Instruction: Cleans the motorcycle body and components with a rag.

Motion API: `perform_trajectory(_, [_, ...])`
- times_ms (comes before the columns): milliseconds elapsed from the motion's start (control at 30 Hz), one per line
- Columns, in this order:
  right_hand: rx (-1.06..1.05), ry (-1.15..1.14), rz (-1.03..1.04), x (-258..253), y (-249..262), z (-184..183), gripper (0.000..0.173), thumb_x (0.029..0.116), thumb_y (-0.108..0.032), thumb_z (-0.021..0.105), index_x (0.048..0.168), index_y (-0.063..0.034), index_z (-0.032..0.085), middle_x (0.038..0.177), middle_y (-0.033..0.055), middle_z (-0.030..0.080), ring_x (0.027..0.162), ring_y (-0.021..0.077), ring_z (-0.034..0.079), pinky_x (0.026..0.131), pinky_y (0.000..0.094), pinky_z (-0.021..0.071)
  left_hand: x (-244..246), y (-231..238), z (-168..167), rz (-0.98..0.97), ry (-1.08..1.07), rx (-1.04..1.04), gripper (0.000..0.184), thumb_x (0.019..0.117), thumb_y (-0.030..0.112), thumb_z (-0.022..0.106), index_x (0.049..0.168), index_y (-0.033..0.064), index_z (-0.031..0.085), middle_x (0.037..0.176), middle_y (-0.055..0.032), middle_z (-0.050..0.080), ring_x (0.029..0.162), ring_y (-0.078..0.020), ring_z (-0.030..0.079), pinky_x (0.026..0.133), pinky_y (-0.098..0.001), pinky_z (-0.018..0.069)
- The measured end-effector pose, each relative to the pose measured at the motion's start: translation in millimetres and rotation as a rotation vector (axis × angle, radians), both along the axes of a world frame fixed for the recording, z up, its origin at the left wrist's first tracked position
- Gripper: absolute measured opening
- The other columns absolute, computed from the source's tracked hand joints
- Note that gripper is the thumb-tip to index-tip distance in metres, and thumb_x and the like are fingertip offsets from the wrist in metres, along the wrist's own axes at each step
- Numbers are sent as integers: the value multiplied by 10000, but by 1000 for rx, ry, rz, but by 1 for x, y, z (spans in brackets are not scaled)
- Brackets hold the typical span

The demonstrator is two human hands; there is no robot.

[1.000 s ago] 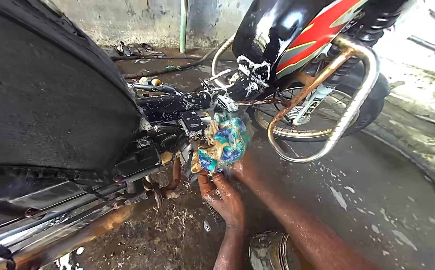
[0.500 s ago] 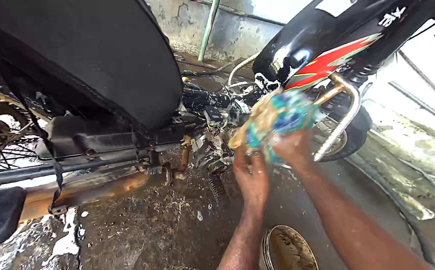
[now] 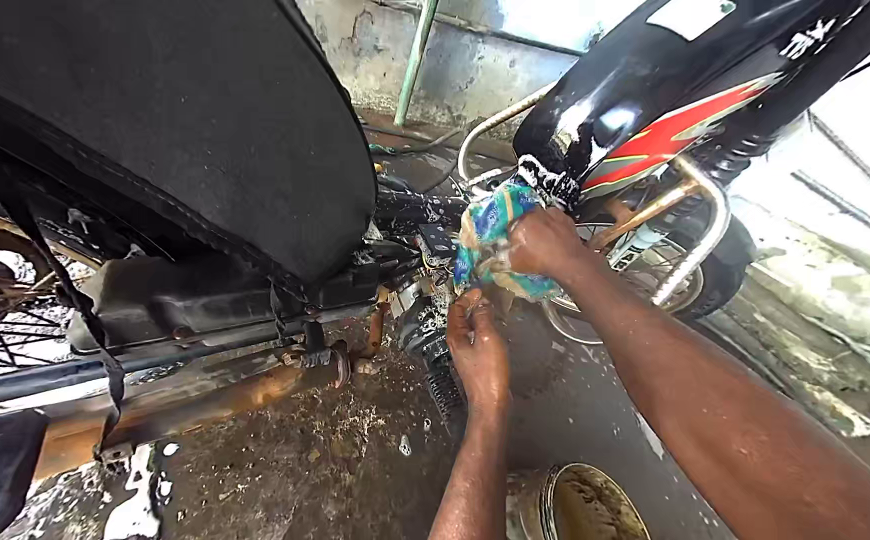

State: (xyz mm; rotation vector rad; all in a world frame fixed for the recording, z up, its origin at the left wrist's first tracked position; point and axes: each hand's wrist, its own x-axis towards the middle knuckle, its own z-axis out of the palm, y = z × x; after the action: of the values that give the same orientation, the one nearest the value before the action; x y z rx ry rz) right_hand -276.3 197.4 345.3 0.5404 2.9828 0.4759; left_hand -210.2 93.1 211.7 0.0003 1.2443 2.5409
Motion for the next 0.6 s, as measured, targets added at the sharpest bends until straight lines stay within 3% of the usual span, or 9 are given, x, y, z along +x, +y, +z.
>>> perform_trajectory(133, [-63, 19, -118, -23, -6, 12, 327, 924, -274, 704, 948, 52, 690, 1113, 308, 668, 1126, 502, 617, 847, 710, 456, -2, 7, -1, 49, -3, 45, 308, 1072, 318, 521, 1272, 121, 648, 1057, -50, 642, 870, -126, 609, 772, -325, 530])
perform_trajectory(267, [-98, 212, -229, -46, -25, 13, 296, 871, -144, 711, 1050, 88, 662, 1192, 320, 643, 1151, 509, 611, 838, 703, 468, 0, 20, 3, 189, -83, 115, 273, 1077, 238, 512, 1258, 78, 638, 1074, -68, 659, 909, -137, 645, 820, -338, 559])
perform_trajectory(367, [-144, 255, -105, -32, -11, 4, 307, 873, -162, 721, 1005, 108, 655, 1142, 336, 644, 1123, 520, 615, 855, 695, 467, 5, 22, 5, 186, -114, 106, 328, 1075, 252, 515, 1360, 93, 548, 1183, -85, 641, 1029, -156, 648, 917, -378, 555])
perform_trajectory(433, [-351, 449, 30, -11, 8, 1, 377, 862, -159, 771, 1076, 121, 636, 1106, 320, 657, 1095, 465, 640, 909, 668, 483, 4, 22, 11, 164, -114, 99, 372, 1058, 219, 535, 1399, 78, 497, 1217, -95, 632, 1064, -167, 638, 938, -375, 544])
perform_trajectory(467, [-460, 577, 103, -1, 18, 0, 458, 836, -149, 794, 1178, 94, 611, 1126, 252, 677, 1091, 346, 667, 951, 564, 526, 4, 20, 14, 136, -104, 89, 405, 1046, 218, 548, 1420, 76, 483, 1234, -96, 631, 1087, -167, 634, 953, -372, 539])
perform_trajectory(533, [-658, 804, 274, 19, 17, 9, 608, 809, -65, 768, 1343, 61, 505, 1179, 111, 659, 1082, 66, 645, 968, 271, 544, 7, 14, 20, 76, -56, 46, 493, 1026, 257, 587, 1465, 81, 447, 1250, -93, 628, 1084, -148, 630, 935, -342, 536])
perform_trajectory(600, [-764, 941, 407, 33, -1, 32, 686, 799, -17, 733, 1405, 55, 419, 1226, 55, 618, 1128, -29, 598, 986, 164, 511, 11, 7, 30, 26, 5, 13, 626, 995, 350, 651, 1516, 120, 392, 1274, -87, 604, 1057, -145, 616, 878, -332, 533])
